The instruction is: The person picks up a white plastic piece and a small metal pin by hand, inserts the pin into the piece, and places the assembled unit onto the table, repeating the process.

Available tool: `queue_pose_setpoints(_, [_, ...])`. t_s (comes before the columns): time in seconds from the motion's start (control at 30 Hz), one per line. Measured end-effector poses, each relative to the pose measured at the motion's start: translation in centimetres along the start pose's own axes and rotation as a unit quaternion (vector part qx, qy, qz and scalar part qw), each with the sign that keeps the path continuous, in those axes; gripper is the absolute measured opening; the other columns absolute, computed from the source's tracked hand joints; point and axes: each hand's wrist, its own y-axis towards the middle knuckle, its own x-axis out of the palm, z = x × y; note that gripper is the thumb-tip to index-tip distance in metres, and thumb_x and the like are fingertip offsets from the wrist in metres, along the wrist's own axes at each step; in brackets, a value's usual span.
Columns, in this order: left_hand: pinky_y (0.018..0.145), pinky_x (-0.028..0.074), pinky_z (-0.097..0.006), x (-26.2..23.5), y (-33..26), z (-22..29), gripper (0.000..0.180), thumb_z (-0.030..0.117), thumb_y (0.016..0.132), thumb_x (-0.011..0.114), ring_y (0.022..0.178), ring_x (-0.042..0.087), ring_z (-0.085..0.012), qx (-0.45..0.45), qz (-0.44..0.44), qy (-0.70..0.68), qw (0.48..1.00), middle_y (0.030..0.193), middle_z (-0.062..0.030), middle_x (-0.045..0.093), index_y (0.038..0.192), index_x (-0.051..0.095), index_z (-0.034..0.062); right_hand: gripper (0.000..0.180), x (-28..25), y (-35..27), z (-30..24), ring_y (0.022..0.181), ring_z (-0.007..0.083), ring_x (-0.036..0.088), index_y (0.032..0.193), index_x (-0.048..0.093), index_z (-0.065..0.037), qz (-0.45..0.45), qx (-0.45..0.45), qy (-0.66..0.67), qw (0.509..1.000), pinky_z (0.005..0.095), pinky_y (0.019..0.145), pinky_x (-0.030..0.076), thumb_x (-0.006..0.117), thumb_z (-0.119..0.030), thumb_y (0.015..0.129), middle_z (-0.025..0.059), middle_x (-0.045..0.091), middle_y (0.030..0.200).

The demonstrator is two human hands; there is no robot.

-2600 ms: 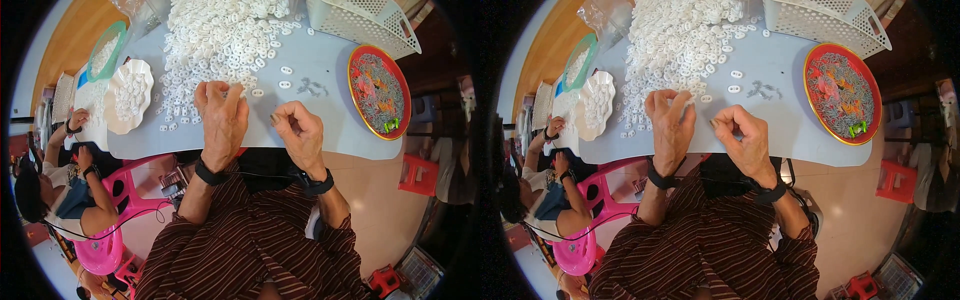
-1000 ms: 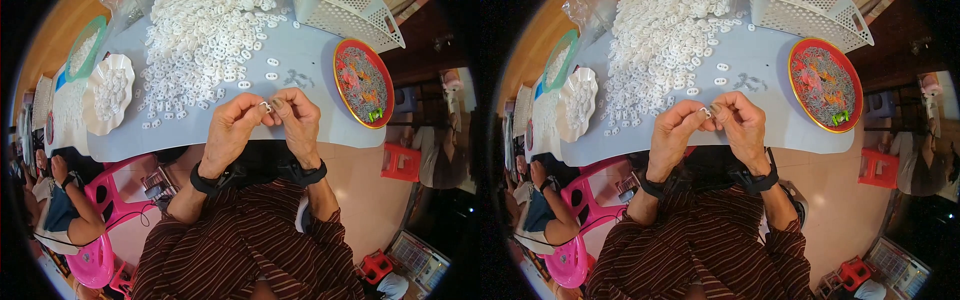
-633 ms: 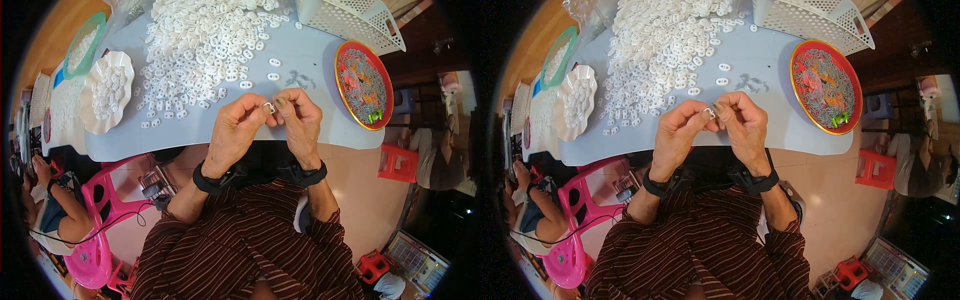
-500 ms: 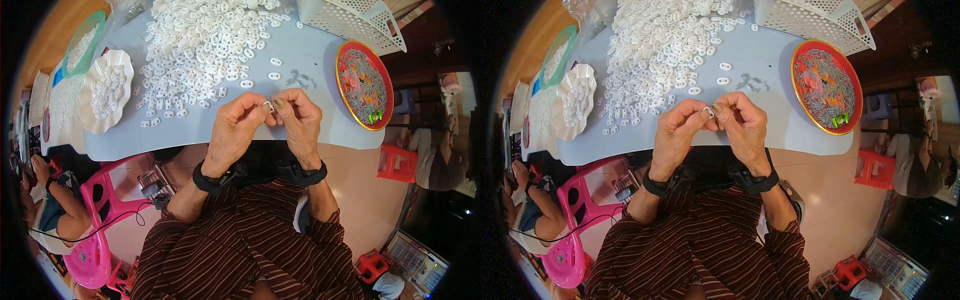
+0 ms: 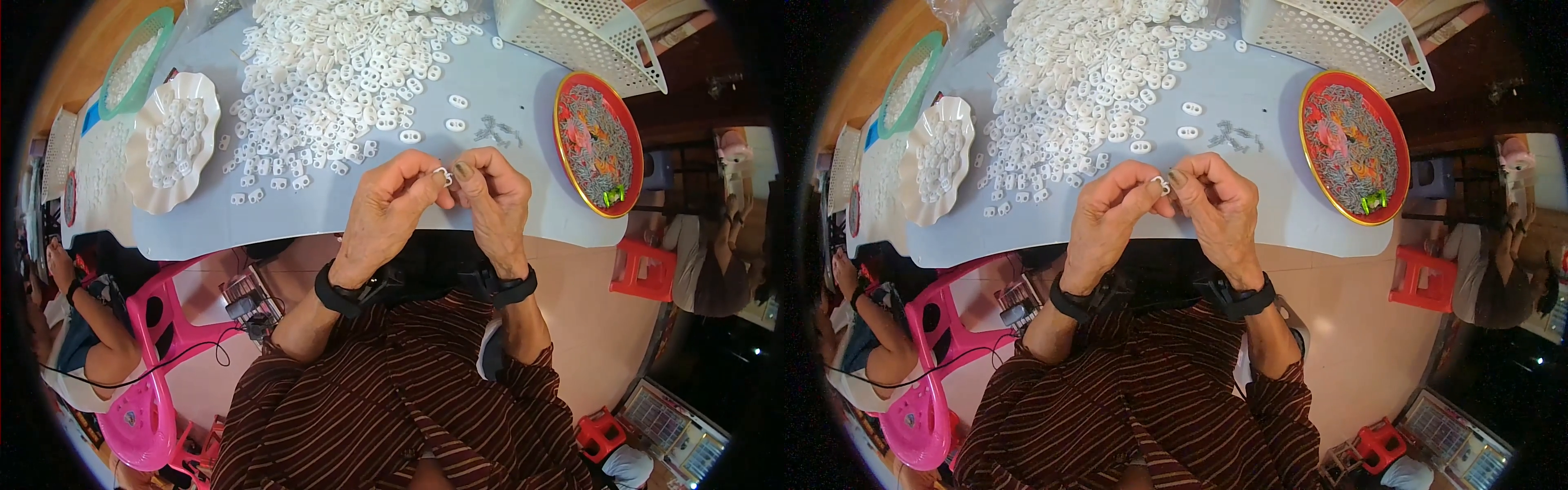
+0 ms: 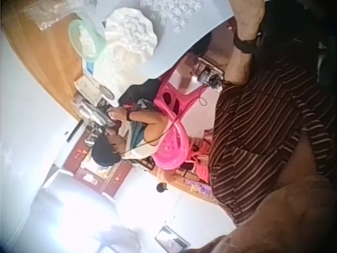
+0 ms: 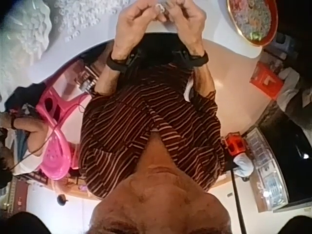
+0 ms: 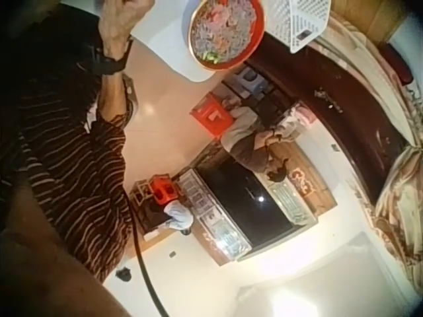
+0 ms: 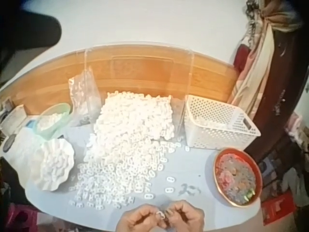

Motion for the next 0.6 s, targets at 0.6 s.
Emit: queue_pose_setpoints(0.6, [0.055,0.035,-0.019,0.45,-0.12,-0.49,0.011,0.009,0.093,0.054,0.065,0.046,-0.0023,0.005,0.019,-0.007,1.000,0.072,0.0002,0.062,0.090,0.061,0.0002,0.016,0.28,0.06,-0.10,0.059,0.0018,0.043,0.085,0.060,-0.002,0.021,-0.003,-0.034,0.999,0.0173,0.052,0.035,0.063,-0.016,0.093,-0.0044,0.055,0.069])
